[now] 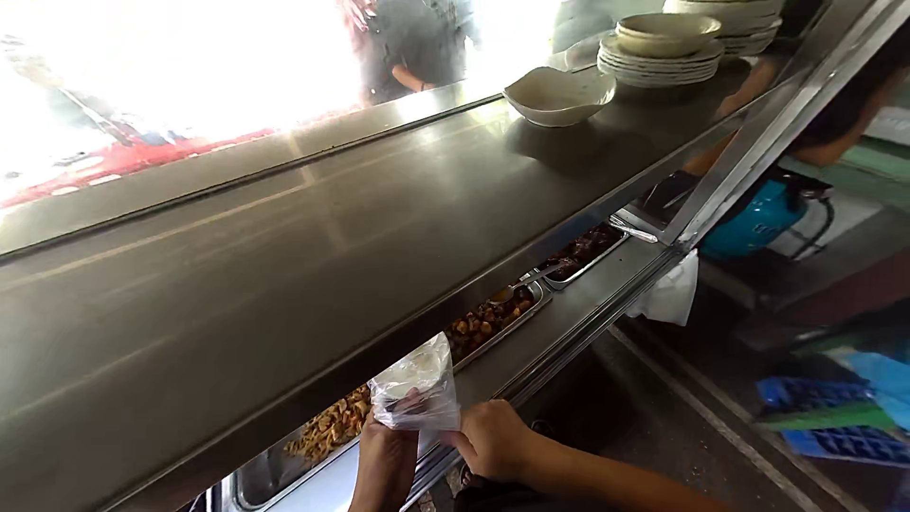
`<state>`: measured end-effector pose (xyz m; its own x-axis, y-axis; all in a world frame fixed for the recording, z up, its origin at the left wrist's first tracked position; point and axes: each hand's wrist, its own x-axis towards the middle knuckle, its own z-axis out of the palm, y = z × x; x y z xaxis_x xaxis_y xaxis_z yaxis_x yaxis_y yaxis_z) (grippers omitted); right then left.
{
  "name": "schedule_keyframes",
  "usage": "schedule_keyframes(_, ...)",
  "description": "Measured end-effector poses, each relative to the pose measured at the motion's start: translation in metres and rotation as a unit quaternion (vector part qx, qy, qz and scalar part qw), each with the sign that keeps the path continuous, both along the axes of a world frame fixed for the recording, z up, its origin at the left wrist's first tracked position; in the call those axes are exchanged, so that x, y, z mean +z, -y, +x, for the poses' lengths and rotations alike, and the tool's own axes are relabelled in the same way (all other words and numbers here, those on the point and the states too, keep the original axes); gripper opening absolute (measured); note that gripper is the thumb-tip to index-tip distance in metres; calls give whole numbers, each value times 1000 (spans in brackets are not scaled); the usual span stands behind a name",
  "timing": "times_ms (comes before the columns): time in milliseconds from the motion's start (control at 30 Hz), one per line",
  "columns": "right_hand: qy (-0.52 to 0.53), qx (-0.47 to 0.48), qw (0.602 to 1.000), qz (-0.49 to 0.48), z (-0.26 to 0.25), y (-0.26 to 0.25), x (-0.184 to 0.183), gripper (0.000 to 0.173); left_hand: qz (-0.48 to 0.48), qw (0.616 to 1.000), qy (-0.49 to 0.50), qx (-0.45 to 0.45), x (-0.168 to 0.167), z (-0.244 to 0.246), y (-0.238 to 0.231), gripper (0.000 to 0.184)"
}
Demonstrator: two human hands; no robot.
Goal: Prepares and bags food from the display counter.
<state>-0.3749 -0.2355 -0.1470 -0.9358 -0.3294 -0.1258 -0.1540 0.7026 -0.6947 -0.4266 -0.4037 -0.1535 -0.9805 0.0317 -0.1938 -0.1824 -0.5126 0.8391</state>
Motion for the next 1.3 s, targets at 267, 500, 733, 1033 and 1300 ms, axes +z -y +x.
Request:
schedule_keyframes(267,-197,-192,936,219,-107,-146,-12,20,87,995,26,46,9,2,0,15)
schedule_keyframes(500,2,-134,927,350,-158,-225,-22,33,138,984,48,101,19,20,-4,24)
schedule_keyframes(733,-119,-134,938,295,-127,-188,64,30,170,973,69,138,3,36,-2,31)
schedule_keyframes(1033,33,-130,897,422,-126,-154,52,27,193,967,89,142,1,34,-4,34)
schedule_keyframes(1300,97,-221,942,235,-135,-155,6,24,172,971,108,127,-9,26,2,28)
